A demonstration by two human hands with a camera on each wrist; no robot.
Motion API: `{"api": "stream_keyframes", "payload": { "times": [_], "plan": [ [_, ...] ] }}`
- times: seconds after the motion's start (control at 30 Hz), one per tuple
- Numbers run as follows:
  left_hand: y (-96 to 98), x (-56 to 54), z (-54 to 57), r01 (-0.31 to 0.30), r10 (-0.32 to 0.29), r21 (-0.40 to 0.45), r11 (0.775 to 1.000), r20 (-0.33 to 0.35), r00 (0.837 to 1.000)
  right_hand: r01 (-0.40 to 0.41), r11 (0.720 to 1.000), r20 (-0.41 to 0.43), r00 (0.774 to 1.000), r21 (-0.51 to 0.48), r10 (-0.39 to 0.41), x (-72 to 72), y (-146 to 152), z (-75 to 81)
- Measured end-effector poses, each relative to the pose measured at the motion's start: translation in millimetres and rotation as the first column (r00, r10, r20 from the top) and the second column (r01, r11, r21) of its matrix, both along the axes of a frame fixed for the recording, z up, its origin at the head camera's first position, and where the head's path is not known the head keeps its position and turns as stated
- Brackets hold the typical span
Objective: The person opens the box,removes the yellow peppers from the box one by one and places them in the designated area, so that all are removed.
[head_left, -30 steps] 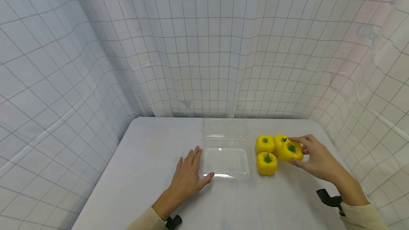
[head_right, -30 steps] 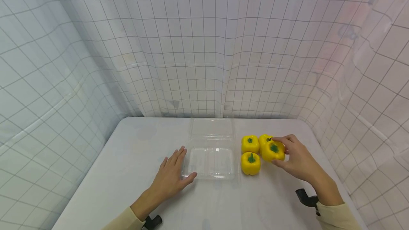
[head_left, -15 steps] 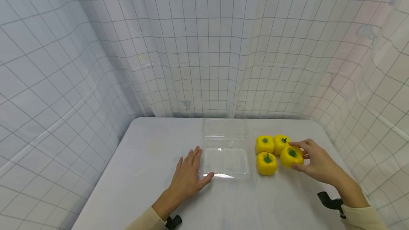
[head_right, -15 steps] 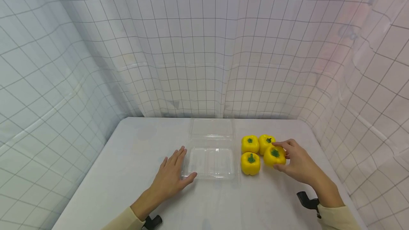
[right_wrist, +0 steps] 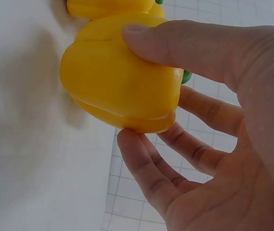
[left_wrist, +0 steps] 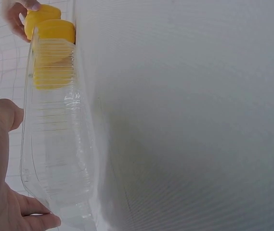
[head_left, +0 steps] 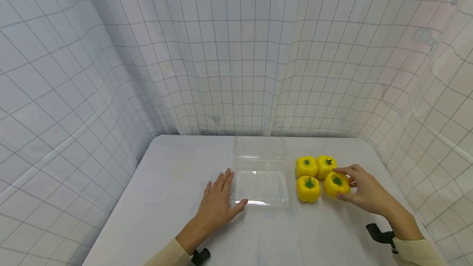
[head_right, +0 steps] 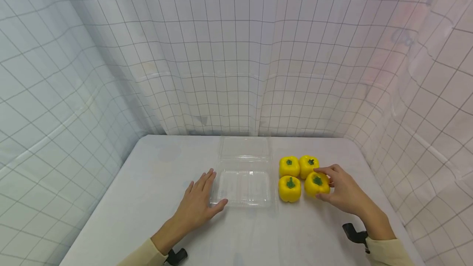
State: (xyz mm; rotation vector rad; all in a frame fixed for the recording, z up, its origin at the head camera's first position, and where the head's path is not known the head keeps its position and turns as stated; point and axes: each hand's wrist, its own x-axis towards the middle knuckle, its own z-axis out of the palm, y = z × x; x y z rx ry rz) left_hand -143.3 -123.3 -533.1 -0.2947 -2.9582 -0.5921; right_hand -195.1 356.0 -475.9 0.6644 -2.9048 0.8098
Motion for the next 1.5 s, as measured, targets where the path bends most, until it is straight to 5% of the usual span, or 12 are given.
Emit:
{"api": "stream_keyframes", "payload": {
  "times": [1.5],
  "plan": [
    [-0.3, -0.8, -0.1, 0.007, -0.007, -0.005, 1.000, -0.016, 1.000, -0.024, 0.999, 0.065, 0.998, -0.024, 0.025, -3.4, -1.4, -18.9]
  ]
}}
